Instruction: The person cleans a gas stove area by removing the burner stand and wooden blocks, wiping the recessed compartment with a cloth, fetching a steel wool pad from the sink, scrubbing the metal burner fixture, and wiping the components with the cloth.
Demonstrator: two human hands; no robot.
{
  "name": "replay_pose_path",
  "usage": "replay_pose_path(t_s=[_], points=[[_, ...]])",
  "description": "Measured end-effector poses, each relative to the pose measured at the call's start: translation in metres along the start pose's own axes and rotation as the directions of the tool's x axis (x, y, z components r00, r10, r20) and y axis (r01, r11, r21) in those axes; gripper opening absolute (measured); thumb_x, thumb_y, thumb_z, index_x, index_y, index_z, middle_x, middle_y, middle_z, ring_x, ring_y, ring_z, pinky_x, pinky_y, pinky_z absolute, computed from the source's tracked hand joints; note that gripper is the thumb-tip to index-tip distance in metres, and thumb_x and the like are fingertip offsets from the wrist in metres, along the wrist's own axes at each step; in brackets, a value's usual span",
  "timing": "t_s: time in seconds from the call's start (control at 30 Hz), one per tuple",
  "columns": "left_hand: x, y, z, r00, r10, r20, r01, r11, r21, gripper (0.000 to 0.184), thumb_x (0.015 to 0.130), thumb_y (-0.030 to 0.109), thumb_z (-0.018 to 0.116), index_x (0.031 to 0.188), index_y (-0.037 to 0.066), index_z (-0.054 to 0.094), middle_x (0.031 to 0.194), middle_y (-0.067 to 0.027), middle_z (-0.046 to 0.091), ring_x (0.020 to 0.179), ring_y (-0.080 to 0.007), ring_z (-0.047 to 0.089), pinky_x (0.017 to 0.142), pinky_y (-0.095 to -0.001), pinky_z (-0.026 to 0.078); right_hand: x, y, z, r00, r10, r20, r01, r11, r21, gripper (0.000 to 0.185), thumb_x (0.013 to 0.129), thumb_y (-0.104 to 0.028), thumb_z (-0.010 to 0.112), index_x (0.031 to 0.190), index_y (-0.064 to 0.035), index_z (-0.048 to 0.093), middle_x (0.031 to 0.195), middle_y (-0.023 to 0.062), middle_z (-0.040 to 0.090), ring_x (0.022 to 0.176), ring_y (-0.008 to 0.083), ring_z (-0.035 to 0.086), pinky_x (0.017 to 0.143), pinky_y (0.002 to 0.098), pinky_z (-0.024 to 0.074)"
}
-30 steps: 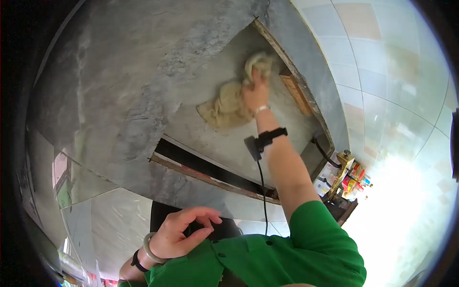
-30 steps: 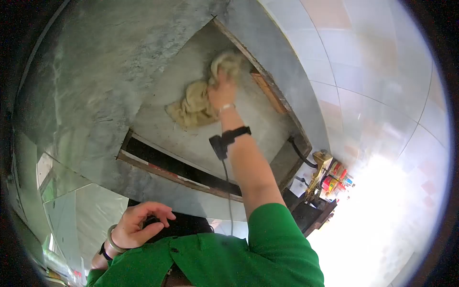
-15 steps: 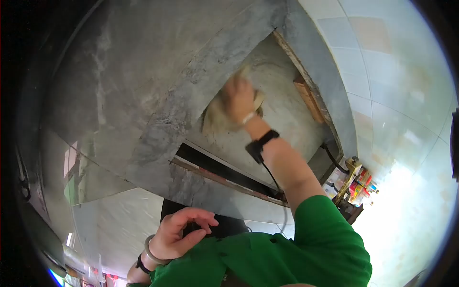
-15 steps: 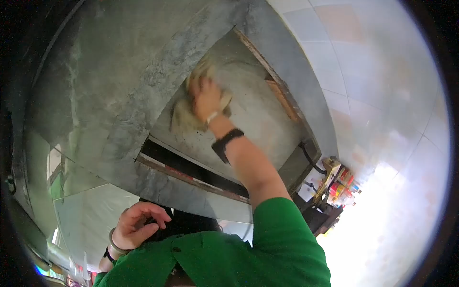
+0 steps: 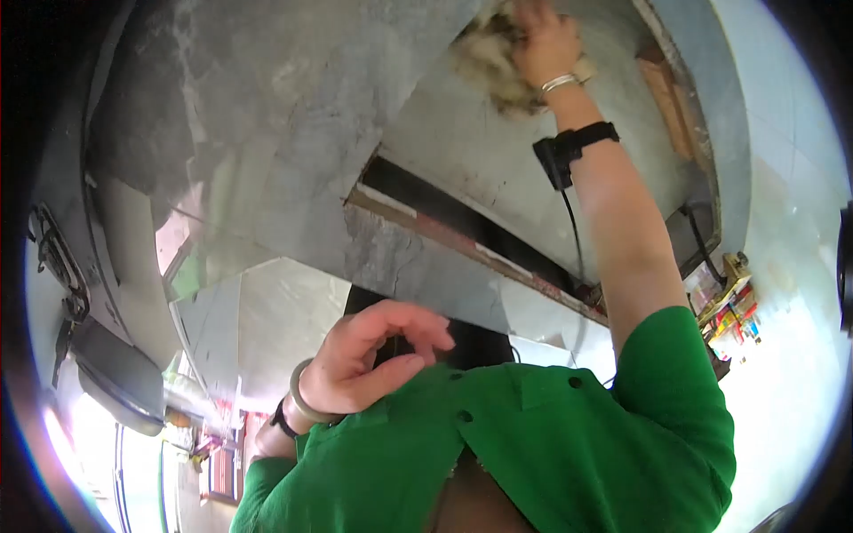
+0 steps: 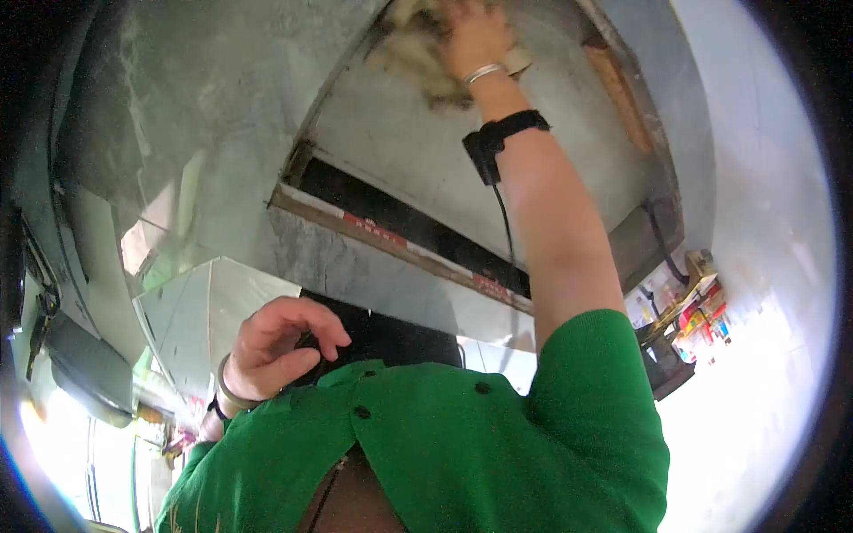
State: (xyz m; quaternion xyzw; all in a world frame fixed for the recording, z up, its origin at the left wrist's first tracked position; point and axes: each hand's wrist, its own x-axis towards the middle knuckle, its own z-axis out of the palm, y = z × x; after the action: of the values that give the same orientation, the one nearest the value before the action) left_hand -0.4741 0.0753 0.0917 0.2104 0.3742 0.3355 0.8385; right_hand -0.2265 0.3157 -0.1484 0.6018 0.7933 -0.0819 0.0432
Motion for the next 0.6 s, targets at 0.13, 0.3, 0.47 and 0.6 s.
replay_pose_path(t_s=[0.13,0.3,0.47,0.6], points=[[0.01,0.007,0.016,0.998,-0.011,0.059,0.01,1.0,0.021,0.031,0.083,-0.003,0.055,0.114,-0.005,0.049,0.105,-0.0194,0.059,0.083,-0.0194,0.057,0.076,-0.0315,0.046,-0.08,-0.06,0.002,0.865,-0.499,0.047,0.5,0.866,0.011,0.067,0.062,-0.014,0.068,0.125,-0.0314,0.054,0.132,-0.0027,0.047,0.108,0.0281,0.046,0.084,0.0445,0.04],[0.0,0.0,0.036,0.997,0.06,0.046,-0.062,0.997,0.046,0.036,0.081,-0.011,0.053,0.117,-0.005,0.051,0.104,-0.0142,0.061,0.082,-0.0164,0.059,0.077,-0.0276,0.047,-0.13,-0.064,0.001,0.623,-0.763,0.172,0.704,0.643,0.3,0.042,0.073,-0.012,0.058,0.111,-0.0294,0.064,0.127,-0.0038,0.053,0.109,0.0273,0.048,0.091,0.0459,0.0378],[-0.031,-0.024,0.053,0.991,0.095,-0.093,-0.102,0.992,-0.071,0.038,0.08,-0.012,0.051,0.117,-0.005,0.05,0.104,-0.0157,0.06,0.084,-0.0178,0.058,0.078,-0.0291,0.047,-0.101,0.068,-0.031,0.806,-0.588,-0.069,0.545,0.691,0.475,0.058,0.064,0.004,0.057,0.116,-0.0207,0.063,0.125,0.0089,0.056,0.108,0.0289,0.053,0.094,0.0405,0.0398],[-0.045,-0.065,0.062,0.97,0.128,-0.206,-0.144,0.987,-0.064,0.037,0.08,-0.011,0.05,0.117,-0.004,0.049,0.105,-0.0158,0.059,0.086,-0.0173,0.056,0.079,-0.0291,0.046,-0.056,0.136,-0.001,0.99,-0.114,-0.086,0.123,0.987,0.104,0.057,0.072,-0.022,0.062,0.127,-0.0285,0.053,0.138,0.0069,0.044,0.122,0.0396,0.041,0.097,0.0477,0.0374]])
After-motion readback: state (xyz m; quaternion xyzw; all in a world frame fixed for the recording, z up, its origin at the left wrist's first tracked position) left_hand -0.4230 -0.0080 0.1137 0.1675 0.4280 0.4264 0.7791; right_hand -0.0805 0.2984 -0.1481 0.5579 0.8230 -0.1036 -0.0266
